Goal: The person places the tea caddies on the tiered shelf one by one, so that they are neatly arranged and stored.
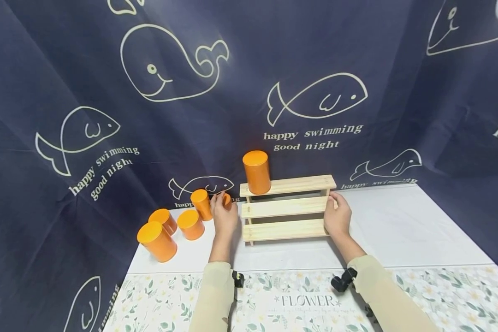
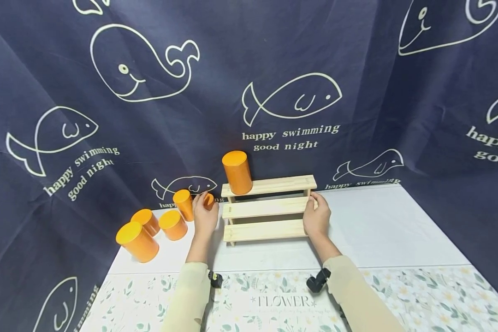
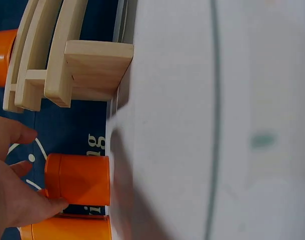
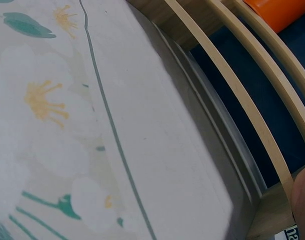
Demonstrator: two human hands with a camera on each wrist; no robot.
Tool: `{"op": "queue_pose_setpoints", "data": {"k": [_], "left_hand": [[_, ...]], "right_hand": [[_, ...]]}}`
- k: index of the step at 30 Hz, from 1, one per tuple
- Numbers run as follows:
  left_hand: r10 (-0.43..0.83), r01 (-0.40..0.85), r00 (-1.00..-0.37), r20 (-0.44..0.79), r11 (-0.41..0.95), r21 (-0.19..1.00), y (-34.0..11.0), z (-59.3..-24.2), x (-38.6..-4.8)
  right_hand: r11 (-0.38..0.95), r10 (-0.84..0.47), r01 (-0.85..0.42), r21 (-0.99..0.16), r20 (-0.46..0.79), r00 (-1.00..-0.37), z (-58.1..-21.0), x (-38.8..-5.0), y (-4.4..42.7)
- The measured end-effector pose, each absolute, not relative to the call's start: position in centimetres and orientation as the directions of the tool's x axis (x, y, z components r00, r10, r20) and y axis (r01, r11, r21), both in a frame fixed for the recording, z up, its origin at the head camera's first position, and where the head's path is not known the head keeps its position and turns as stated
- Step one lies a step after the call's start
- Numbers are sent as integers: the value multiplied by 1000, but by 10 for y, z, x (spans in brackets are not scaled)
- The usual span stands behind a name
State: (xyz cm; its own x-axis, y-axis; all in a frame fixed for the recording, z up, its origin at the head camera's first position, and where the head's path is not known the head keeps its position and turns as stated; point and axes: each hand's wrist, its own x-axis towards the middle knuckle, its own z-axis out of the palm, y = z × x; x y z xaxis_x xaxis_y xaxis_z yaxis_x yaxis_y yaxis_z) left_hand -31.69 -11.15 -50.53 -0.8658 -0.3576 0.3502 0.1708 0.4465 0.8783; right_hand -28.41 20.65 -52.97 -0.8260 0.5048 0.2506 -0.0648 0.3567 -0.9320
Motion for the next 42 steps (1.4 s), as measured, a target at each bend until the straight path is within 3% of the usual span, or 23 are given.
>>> {"op": "queue_pose_setpoints", "data": {"k": [11,24,36,42], "left_hand": [[-297,24,-910,290,659,751,-120,-496,-320],[-258,-95,-959,113,674,732,-126,-489,-319],[-110,-91,-994,-20,693,715,-132,-489,-315],[-102,-83,-995,-19,677,731,-135,-490,-313]], "right_hand": [[355,507,-63,-933,249,-825,-529,-284,206],[348,501,-51,-936,231,-834,-530,-284,207],[345,510,-43,-937,226,-830,-530,-283,208],[335,499,-50,-941,223,-838,-530,-284,208]]}}
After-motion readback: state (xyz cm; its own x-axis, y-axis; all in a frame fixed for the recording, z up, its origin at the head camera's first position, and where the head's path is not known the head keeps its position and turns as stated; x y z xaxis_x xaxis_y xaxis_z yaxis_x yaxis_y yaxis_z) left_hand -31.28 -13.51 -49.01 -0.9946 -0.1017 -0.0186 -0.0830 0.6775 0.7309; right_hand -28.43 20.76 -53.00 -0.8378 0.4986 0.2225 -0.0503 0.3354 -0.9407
